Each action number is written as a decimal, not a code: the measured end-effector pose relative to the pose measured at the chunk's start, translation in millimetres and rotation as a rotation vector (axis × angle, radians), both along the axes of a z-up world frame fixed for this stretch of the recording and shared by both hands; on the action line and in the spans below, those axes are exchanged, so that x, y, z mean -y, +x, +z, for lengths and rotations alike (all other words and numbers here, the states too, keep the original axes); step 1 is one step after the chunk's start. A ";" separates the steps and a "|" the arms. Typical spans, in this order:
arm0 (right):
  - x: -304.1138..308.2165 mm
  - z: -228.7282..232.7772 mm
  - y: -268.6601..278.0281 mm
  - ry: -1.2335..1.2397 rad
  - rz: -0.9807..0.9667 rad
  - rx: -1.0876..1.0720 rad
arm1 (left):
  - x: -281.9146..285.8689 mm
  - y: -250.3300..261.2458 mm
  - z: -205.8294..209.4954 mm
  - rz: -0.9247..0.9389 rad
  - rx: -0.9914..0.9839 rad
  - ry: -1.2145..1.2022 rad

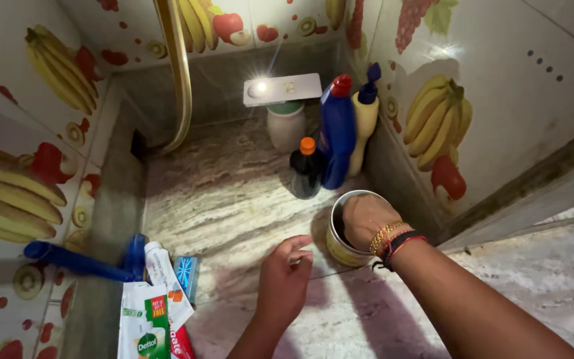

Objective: The person cleans a bathroom sink drain and faucet using a cloth, then organizes various toiletries on the floor. They wipe the drain area repeatedly and arrange bottles and tubes of personal care products.

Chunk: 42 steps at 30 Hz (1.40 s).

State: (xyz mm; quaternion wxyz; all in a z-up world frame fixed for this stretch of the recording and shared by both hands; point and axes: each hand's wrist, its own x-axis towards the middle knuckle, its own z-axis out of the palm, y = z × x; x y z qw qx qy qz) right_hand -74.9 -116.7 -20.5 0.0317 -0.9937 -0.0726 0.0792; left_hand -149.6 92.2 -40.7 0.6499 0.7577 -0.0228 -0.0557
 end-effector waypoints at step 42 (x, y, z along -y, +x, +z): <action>-79.9 74.4 38.7 0.918 0.148 0.168 | -42.1 36.4 35.2 0.373 0.303 0.137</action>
